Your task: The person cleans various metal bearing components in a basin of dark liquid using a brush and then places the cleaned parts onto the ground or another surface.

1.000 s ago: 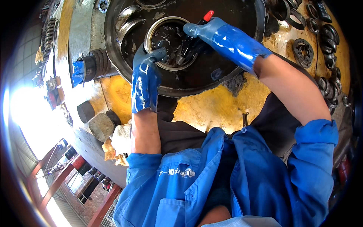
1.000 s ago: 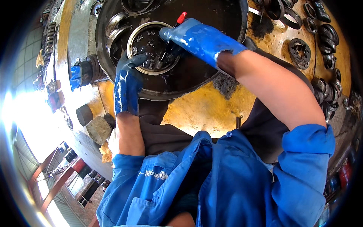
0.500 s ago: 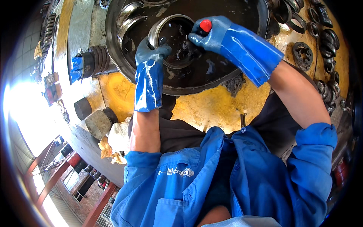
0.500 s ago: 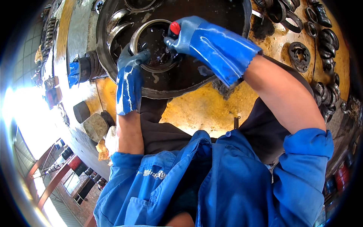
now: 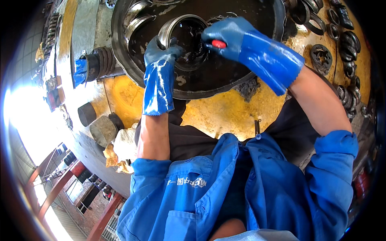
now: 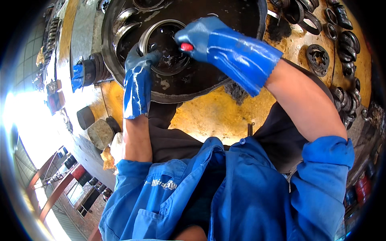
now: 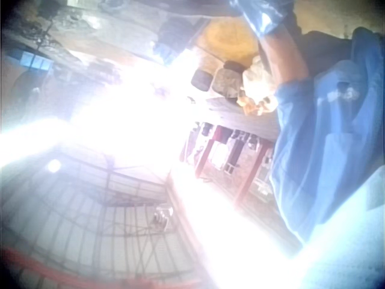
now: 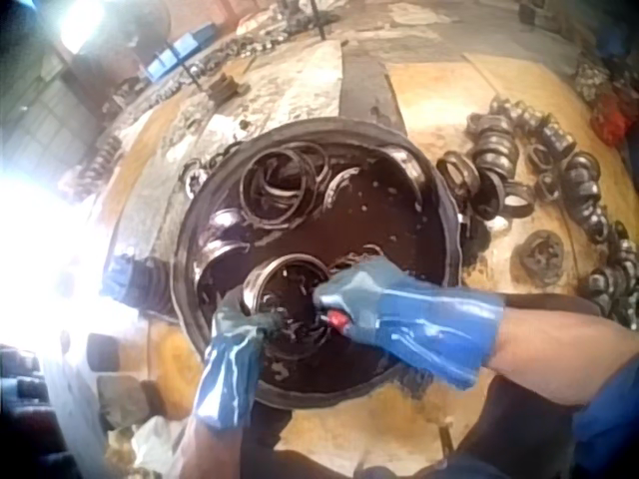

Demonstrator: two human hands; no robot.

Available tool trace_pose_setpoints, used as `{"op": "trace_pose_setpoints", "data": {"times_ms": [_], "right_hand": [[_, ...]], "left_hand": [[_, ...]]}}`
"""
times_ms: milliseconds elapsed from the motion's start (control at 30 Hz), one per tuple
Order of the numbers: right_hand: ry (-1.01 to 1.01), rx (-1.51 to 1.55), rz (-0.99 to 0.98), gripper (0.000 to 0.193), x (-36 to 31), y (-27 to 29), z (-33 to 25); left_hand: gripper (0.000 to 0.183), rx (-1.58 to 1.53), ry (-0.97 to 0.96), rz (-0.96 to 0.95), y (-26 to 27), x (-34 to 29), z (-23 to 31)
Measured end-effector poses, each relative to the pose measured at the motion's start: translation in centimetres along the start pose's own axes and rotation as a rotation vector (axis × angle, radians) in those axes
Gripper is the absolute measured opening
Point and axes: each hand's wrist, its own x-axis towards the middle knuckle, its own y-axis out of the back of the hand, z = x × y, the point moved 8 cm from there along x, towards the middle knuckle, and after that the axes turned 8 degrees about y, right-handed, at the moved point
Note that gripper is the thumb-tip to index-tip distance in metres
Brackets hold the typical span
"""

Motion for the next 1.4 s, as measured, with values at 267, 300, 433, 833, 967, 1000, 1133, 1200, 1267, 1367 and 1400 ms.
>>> {"op": "trace_pose_setpoints", "data": {"times_ms": [267,300,433,833,967,1000,1133,1200,1267,1367,1400], "right_hand": [[-0.023,0.270,-0.076,0.021,-2.2,-1.7,-4.7],[0.002,0.206,-0.095,0.022,-2.3,-1.8,-4.4],[0.040,-0.197,-0.323,0.028,-2.2,-3.2,-3.4],[0.034,-0.402,-0.317,0.035,-0.6,-2.4,-1.5],[-0.215,0.010,-0.339,0.027,-1.1,-2.7,-0.5],[-0.275,0.081,-0.365,0.024,-1.1,-3.1,-0.8],[-0.252,0.378,-0.085,0.015,-2.2,-3.2,-0.9],[-0.212,0.191,-0.226,0.026,-2.0,-2.9,-0.5],[-0.091,0.016,-0.199,0.030,-2.1,-2.4,-0.2],[0.046,-0.285,-0.240,0.034,-1.3,-2.1,0.3],[0.125,-0.394,-0.202,0.033,-1.2,-2.5,0.4]], "left_hand": [[0.047,-0.200,0.063,-0.041,0.5,1.3,-1.8],[0.045,-0.248,0.081,-0.063,0.4,0.9,-1.5],[0.045,-0.213,0.070,-0.071,0.3,1.0,-1.7],[0.025,-0.211,0.233,-0.135,0.7,0.8,-3.8],[0.031,-0.289,0.300,-0.078,0.8,1.4,-4.4],[0.033,-0.301,0.220,-0.065,0.8,1.9,-4.6],[0.036,-0.250,0.104,-0.056,0.8,2.3,-3.7],[0.038,-0.218,0.123,-0.049,0.6,1.9,-3.0],[0.038,-0.198,0.143,-0.048,0.4,1.3,-2.6],[0.038,-0.238,0.189,-0.082,0.1,0.9,-2.9],[0.036,-0.283,0.220,-0.111,-0.1,0.7,-3.4]]}}
